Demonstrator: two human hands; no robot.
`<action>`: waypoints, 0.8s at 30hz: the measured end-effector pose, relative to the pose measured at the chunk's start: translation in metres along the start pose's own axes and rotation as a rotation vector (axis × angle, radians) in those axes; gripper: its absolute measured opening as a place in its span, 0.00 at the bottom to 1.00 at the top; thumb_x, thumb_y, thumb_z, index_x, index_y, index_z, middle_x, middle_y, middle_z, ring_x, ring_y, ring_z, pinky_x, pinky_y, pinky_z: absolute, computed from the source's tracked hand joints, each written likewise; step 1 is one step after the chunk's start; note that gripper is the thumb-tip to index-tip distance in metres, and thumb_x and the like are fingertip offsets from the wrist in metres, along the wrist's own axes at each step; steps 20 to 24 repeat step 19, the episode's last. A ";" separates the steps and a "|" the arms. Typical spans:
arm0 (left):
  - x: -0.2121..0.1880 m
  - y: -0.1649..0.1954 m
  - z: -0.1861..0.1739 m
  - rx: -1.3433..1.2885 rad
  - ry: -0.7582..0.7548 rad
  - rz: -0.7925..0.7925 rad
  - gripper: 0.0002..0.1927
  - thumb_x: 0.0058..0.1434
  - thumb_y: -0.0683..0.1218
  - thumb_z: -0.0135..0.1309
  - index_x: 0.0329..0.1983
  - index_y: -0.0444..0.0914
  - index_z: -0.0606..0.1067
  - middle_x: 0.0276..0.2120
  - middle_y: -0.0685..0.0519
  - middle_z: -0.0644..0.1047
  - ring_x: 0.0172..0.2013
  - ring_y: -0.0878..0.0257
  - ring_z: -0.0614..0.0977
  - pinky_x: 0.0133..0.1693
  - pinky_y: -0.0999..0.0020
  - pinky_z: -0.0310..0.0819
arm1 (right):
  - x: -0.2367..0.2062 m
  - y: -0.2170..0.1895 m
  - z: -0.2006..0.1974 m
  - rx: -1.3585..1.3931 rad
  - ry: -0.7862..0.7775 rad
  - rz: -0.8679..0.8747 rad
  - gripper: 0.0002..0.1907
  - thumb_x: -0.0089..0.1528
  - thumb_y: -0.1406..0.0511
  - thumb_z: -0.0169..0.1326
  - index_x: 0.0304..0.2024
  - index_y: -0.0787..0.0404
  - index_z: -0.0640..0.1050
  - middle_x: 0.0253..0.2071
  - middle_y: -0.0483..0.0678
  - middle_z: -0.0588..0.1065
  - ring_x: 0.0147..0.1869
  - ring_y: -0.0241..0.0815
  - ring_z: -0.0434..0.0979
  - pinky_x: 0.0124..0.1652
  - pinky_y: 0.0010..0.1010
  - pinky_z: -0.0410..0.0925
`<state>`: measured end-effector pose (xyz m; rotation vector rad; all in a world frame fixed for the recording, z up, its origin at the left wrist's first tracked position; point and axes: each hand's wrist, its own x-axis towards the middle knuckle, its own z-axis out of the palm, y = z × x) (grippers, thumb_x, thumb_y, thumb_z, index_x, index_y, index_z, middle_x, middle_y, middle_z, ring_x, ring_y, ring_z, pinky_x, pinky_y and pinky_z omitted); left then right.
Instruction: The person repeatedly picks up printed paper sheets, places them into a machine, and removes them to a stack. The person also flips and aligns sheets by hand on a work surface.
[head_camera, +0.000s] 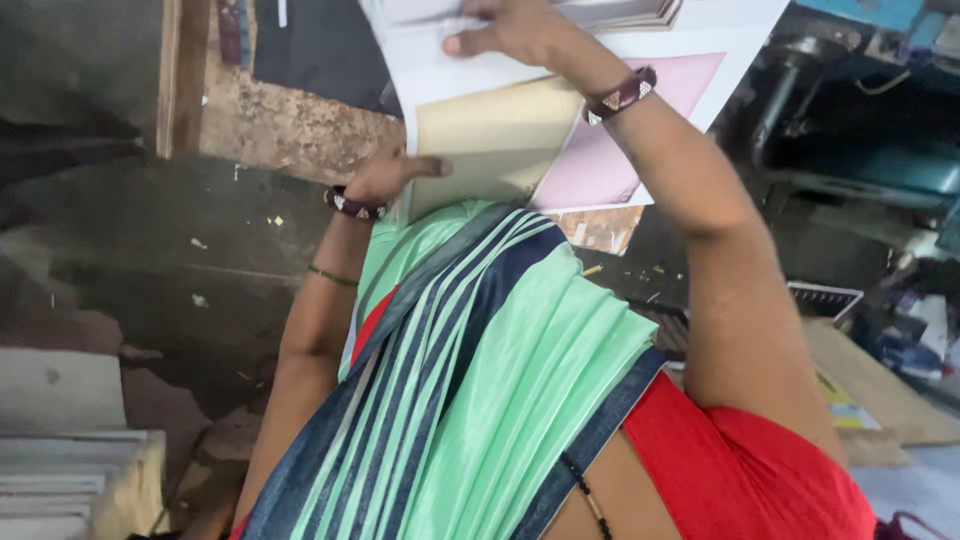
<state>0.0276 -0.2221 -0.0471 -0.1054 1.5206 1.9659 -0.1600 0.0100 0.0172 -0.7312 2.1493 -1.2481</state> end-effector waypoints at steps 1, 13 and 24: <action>-0.001 -0.004 0.000 -0.050 -0.052 -0.020 0.30 0.54 0.41 0.65 0.61 0.31 0.73 0.51 0.47 0.81 0.51 0.58 0.81 0.56 0.65 0.75 | -0.003 -0.002 0.000 -0.008 -0.049 0.222 0.29 0.58 0.47 0.66 0.42 0.68 0.81 0.37 0.52 0.79 0.41 0.43 0.76 0.41 0.35 0.69; 0.000 0.001 -0.007 0.196 -0.242 0.019 0.34 0.52 0.44 0.68 0.62 0.32 0.72 0.54 0.46 0.80 0.55 0.58 0.78 0.58 0.64 0.72 | -0.039 -0.058 -0.009 0.099 -0.368 0.431 0.33 0.60 0.39 0.59 0.32 0.65 0.83 0.25 0.44 0.74 0.31 0.33 0.71 0.29 0.30 0.63; -0.017 0.022 0.004 0.333 -0.232 0.137 0.39 0.51 0.48 0.70 0.65 0.32 0.70 0.57 0.44 0.77 0.58 0.57 0.76 0.61 0.61 0.69 | -0.049 -0.053 -0.001 0.039 -0.257 0.363 0.36 0.61 0.38 0.59 0.32 0.66 0.80 0.25 0.46 0.71 0.31 0.35 0.69 0.29 0.30 0.62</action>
